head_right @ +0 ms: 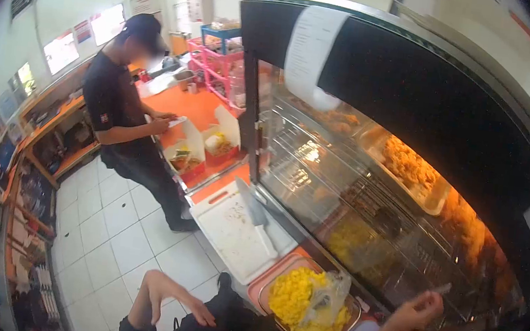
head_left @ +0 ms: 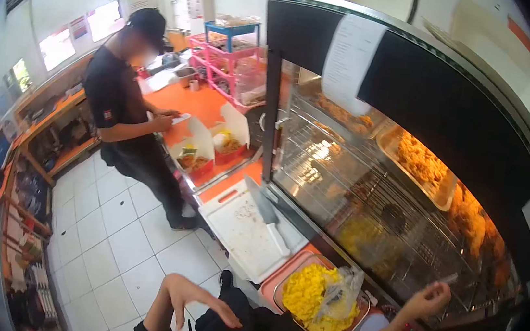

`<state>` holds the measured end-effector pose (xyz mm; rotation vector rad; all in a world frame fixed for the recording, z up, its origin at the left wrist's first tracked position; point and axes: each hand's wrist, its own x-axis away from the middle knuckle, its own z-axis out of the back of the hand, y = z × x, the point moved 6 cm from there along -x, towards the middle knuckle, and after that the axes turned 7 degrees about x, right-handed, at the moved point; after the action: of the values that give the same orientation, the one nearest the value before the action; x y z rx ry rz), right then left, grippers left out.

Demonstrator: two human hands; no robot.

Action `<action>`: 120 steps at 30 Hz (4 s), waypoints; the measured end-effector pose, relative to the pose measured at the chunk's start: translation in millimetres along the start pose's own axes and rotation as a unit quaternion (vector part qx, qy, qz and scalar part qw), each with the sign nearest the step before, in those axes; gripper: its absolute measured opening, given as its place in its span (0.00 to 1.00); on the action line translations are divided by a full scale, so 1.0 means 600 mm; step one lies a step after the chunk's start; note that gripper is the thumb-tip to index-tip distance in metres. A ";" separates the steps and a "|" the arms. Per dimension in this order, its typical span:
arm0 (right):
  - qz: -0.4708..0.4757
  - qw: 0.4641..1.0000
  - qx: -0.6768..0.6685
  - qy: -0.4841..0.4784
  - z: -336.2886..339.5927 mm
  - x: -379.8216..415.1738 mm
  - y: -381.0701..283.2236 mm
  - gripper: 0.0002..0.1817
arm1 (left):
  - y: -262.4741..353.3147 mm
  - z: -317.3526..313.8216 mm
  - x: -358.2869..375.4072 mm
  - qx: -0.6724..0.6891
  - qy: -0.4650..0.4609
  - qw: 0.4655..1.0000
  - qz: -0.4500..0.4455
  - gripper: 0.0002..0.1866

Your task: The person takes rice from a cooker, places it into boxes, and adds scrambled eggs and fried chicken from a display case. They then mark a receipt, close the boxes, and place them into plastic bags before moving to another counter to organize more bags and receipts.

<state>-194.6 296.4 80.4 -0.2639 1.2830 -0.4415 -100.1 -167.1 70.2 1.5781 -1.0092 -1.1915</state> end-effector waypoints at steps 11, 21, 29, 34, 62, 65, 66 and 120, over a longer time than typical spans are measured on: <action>-0.032 0.975 0.207 0.077 0.096 -0.070 0.197 0.11 | -0.122 0.077 -0.159 -0.058 0.104 0.988 0.094 0.09; -0.006 0.944 0.323 0.060 0.154 -0.099 0.189 0.13 | -0.128 0.178 -0.043 -0.205 0.290 0.914 0.196 0.11; 0.046 0.948 0.308 0.067 0.153 -0.116 0.156 0.13 | -0.106 0.295 0.124 -0.229 0.312 0.899 0.207 0.12; 0.115 0.971 0.205 0.048 0.141 -0.163 0.104 0.13 | -0.148 0.423 0.314 -0.122 0.446 0.867 0.187 0.15; -0.062 0.608 -0.335 -0.717 -0.220 0.652 -0.817 0.46 | -0.131 0.532 0.409 0.007 0.515 0.857 0.003 0.03; 0.081 0.614 -0.276 -0.735 -0.225 0.677 -0.808 0.45 | -0.154 0.531 0.414 -0.088 0.496 0.861 0.065 0.04; 0.038 0.560 -0.253 -0.788 -0.228 0.675 -0.799 0.45 | -0.170 0.532 0.414 -0.117 0.496 0.859 0.054 0.05; 0.537 0.574 -0.205 -0.584 -0.879 0.849 -1.353 0.11 | -0.238 0.660 0.427 -0.516 0.384 0.743 0.185 0.28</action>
<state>-728.5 -629.1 -153.8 -0.0597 -0.0074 1.0223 -420.0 -439.6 -186.8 0.7297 -0.0039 -0.4964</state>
